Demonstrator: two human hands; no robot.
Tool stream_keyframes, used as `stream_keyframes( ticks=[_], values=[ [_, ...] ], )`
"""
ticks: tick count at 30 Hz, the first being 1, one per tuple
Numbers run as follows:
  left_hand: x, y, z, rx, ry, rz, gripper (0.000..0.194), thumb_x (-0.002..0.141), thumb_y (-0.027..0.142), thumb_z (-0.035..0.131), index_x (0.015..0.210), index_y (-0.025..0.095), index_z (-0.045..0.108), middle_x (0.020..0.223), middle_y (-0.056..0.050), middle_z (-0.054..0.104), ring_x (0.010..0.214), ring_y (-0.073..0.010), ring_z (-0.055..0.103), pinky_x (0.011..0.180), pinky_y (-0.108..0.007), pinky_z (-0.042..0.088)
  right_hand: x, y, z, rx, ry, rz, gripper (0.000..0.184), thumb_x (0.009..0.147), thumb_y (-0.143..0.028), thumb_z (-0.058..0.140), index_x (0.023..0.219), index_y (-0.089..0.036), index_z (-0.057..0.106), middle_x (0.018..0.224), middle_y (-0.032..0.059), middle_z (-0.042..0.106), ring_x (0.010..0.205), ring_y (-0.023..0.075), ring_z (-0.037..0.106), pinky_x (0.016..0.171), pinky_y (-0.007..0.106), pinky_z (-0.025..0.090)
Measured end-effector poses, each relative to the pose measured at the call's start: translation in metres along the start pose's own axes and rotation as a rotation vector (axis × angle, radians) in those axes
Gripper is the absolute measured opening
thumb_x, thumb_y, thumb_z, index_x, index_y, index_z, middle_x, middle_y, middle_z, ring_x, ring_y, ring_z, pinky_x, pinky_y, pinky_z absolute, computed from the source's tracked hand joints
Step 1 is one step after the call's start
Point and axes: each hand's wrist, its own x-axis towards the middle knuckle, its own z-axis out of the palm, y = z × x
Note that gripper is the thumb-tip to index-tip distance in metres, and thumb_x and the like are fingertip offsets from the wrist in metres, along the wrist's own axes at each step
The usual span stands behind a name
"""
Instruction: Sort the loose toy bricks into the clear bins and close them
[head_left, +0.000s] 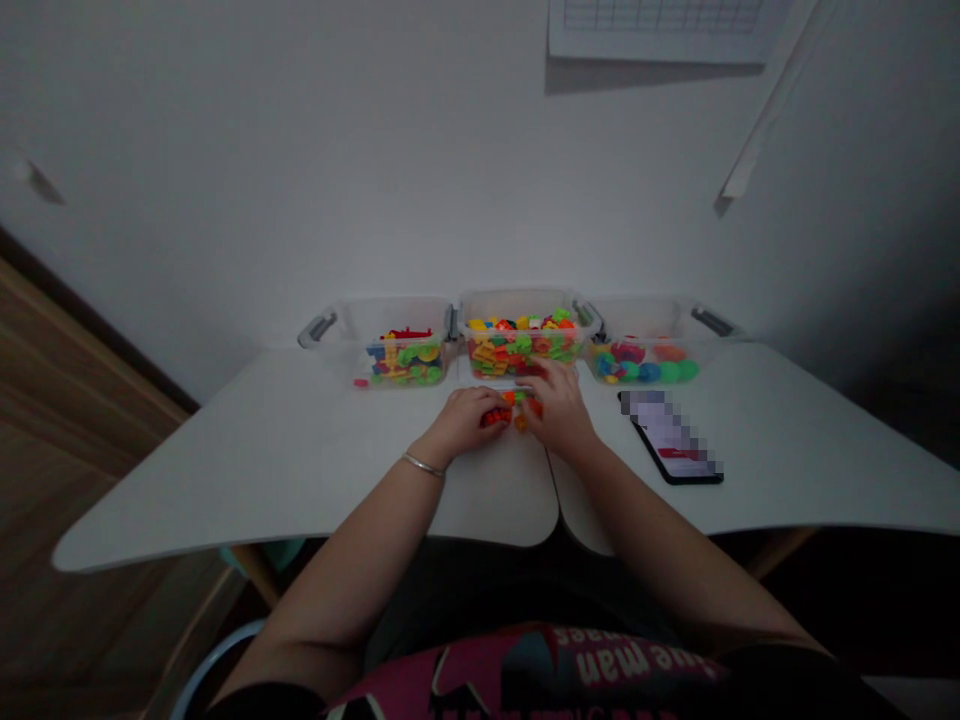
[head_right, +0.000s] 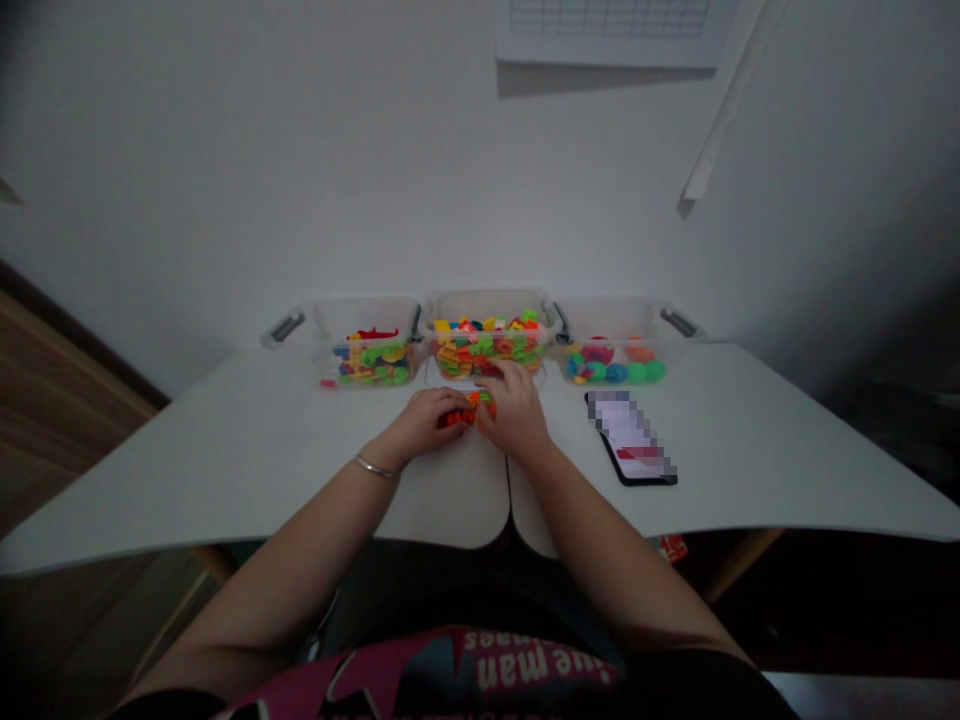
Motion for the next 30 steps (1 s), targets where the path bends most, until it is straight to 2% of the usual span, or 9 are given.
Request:
stream_keyframes(
  ticks=[5, 12, 15, 19, 23, 26, 30],
  values=[
    [0.000, 0.001, -0.001, 0.018, -0.006, 0.003, 0.020, 0.087, 0.027, 0.064, 0.106, 0.021, 0.071, 0.114, -0.007, 0.071, 0.107, -0.0223, 0.064, 0.096, -0.037, 0.048, -0.011, 0.008, 0.007, 0.008, -0.134, -0.029, 0.024, 0.081, -0.023, 0.061, 0.103, -0.017, 0.068, 0.131, 0.0181, 0.057, 0.126, 0.0334, 0.046, 0.108, 0.055, 0.039],
    [0.000, 0.001, -0.002, 0.016, -0.020, -0.020, 0.022, 0.087, 0.026, 0.065, 0.108, 0.021, 0.070, 0.114, -0.006, 0.071, 0.107, -0.0220, 0.063, 0.096, -0.037, 0.048, -0.021, 0.017, 0.010, -0.018, -0.227, -0.048, 0.019, 0.082, -0.025, 0.064, 0.097, -0.017, 0.071, 0.126, 0.0167, 0.061, 0.121, 0.0314, 0.050, 0.107, 0.050, 0.041],
    [0.000, 0.000, -0.001, 0.009, -0.019, -0.028, 0.023, 0.087, 0.027, 0.066, 0.108, 0.022, 0.070, 0.115, -0.006, 0.071, 0.108, -0.0222, 0.063, 0.096, -0.037, 0.047, -0.023, 0.020, 0.012, 0.023, -0.242, -0.050, 0.022, 0.082, -0.025, 0.064, 0.102, -0.018, 0.071, 0.123, 0.0154, 0.062, 0.119, 0.0297, 0.052, 0.106, 0.048, 0.043],
    [-0.001, -0.002, 0.001, 0.005, -0.005, -0.031, 0.025, 0.086, 0.029, 0.067, 0.110, 0.022, 0.070, 0.116, -0.006, 0.071, 0.109, -0.0224, 0.063, 0.097, -0.038, 0.047, -0.022, 0.022, 0.016, 0.060, -0.223, -0.036, 0.026, 0.081, -0.024, 0.067, 0.107, -0.019, 0.071, 0.122, 0.0135, 0.064, 0.117, 0.0288, 0.054, 0.103, 0.048, 0.045],
    [-0.001, -0.004, 0.003, 0.010, -0.005, -0.029, 0.024, 0.086, 0.029, 0.067, 0.109, 0.022, 0.070, 0.115, -0.006, 0.071, 0.108, -0.0225, 0.063, 0.096, -0.038, 0.047, -0.021, 0.022, 0.020, 0.112, -0.185, -0.028, 0.019, 0.080, -0.021, 0.068, 0.098, -0.020, 0.073, 0.115, 0.0113, 0.069, 0.110, 0.0273, 0.059, 0.101, 0.048, 0.046],
    [-0.002, -0.004, 0.004, 0.016, 0.020, -0.052, 0.024, 0.085, 0.030, 0.067, 0.109, 0.023, 0.070, 0.113, -0.006, 0.071, 0.107, -0.0226, 0.063, 0.097, -0.038, 0.047, -0.019, 0.023, 0.020, 0.170, -0.108, 0.032, 0.019, 0.079, -0.019, 0.067, 0.097, -0.019, 0.073, 0.105, 0.0108, 0.073, 0.101, 0.0261, 0.064, 0.096, 0.046, 0.049],
    [-0.003, -0.005, 0.005, 0.011, 0.035, -0.056, 0.024, 0.086, 0.031, 0.066, 0.109, 0.025, 0.070, 0.112, -0.005, 0.071, 0.107, -0.0221, 0.063, 0.097, -0.038, 0.046, -0.017, 0.023, 0.016, 0.215, 0.019, 0.124, 0.017, 0.081, -0.026, 0.066, 0.096, -0.021, 0.073, 0.094, 0.0088, 0.075, 0.091, 0.0254, 0.067, 0.087, 0.043, 0.053]
  ],
)
